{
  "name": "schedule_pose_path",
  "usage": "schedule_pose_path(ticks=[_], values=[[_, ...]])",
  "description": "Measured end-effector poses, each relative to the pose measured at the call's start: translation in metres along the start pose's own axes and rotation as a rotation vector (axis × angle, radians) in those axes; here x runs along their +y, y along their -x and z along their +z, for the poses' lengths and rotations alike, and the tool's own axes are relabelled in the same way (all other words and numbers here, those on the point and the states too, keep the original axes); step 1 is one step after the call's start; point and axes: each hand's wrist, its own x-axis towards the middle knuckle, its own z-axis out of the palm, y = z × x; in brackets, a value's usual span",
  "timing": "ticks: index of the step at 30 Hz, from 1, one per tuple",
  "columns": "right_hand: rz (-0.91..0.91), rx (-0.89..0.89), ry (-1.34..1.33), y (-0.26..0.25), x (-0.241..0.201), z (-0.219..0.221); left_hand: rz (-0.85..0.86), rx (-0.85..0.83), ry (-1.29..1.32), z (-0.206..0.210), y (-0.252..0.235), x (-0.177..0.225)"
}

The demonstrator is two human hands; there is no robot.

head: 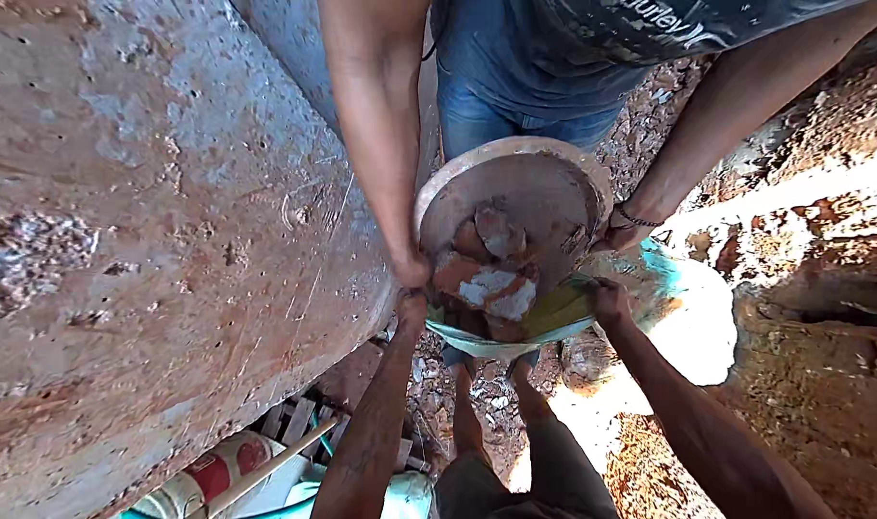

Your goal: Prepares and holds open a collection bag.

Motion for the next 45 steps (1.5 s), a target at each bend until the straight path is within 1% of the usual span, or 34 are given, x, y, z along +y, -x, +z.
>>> schedule_pose_path(ticks=[1,3,5,7,11,13,17,18,20,21,23,24,27,29,30,31,32,34,35,36,37,38,39,40,41,42,43,44,45], values=[[0.000,0.010,-0.011,-0.004,-0.007,0.001,0.026,-0.008,0.049,-0.002,-0.003,0.002],[-0.008,0.029,0.003,-0.006,0.000,0.005,0.079,-0.035,0.142,-0.004,-0.004,-0.011],[-0.037,0.034,0.014,-0.007,0.015,0.009,0.083,-0.006,0.189,-0.002,-0.004,-0.022],[-0.057,0.037,-0.002,-0.005,0.018,0.010,0.098,0.034,0.236,-0.004,-0.004,-0.028],[-0.049,0.087,-0.062,0.003,0.029,0.004,0.212,0.050,0.321,-0.007,0.001,-0.041],[-0.025,0.103,-0.099,0.014,0.032,0.005,0.198,0.085,0.331,-0.011,0.006,-0.051],[0.038,0.133,-0.191,0.030,0.049,0.011,0.074,0.121,0.330,-0.019,0.019,-0.074],[0.066,0.114,-0.214,0.035,0.053,0.012,0.056,0.131,0.340,-0.021,0.022,-0.078],[0.148,0.039,-0.190,0.048,0.066,0.009,0.015,0.081,0.294,-0.024,0.031,-0.083],[0.171,-0.016,-0.132,0.054,0.072,0.009,-0.005,0.042,0.245,-0.025,0.035,-0.089],[0.171,-0.133,0.016,0.070,0.086,0.016,-0.031,-0.021,0.132,-0.031,0.042,-0.105],[0.168,-0.156,0.055,0.081,0.095,0.020,-0.041,-0.044,0.081,-0.035,0.048,-0.114],[0.200,-0.076,0.001,0.107,0.120,0.029,-0.014,-0.103,-0.106,-0.042,0.063,-0.137],[0.222,0.020,-0.051,0.113,0.123,0.029,0.037,-0.125,-0.191,-0.037,0.071,-0.141],[0.213,0.050,-0.060,0.114,0.117,0.031,0.049,-0.107,-0.184,-0.034,0.073,-0.140],[0.174,0.039,-0.057,0.118,0.105,0.035,0.056,-0.063,-0.148,-0.033,0.075,-0.139],[0.091,-0.023,-0.024,0.124,0.085,0.041,0.063,0.001,-0.097,-0.036,0.073,-0.137],[-0.149,-0.229,0.169,0.148,0.035,0.052,0.073,0.134,-0.013,-0.056,0.065,-0.119],[-0.249,-0.321,0.266,0.166,0.023,0.052,0.075,0.175,0.006,-0.069,0.064,-0.114],[-0.326,-0.360,0.315,0.175,0.019,0.046,0.098,0.190,0.025,-0.076,0.063,-0.109],[-0.383,-0.332,0.299,0.169,0.018,0.033,0.164,0.166,0.040,-0.072,0.066,-0.096],[-0.399,-0.261,0.240,0.155,0.026,0.012,0.244,0.101,0.040,-0.055,0.083,-0.082],[-0.360,-0.186,0.180,0.141,0.043,-0.014,0.311,0.008,0.032,-0.029,0.113,-0.071],[-0.310,-0.122,0.131,0.131,0.061,-0.040,0.331,-0.090,0.049,-0.002,0.145,-0.061],[-0.282,-0.073,0.087,0.122,0.070,-0.063,0.335,-0.162,0.099,0.015,0.169,-0.044],[-0.297,-0.038,0.043,0.113,0.068,-0.080,0.355,-0.191,0.168,0.020,0.180,-0.021],[-0.343,-0.026,0.014,0.110,0.062,-0.089,0.372,-0.179,0.225,0.008,0.185,-0.002],[-0.365,-0.062,0.008,0.122,0.058,-0.095,0.337,-0.150,0.261,-0.016,0.195,0.007],[-0.384,-0.103,0.012,0.142,0.053,-0.102,0.294,-0.101,0.294,-0.041,0.204,0.005]])
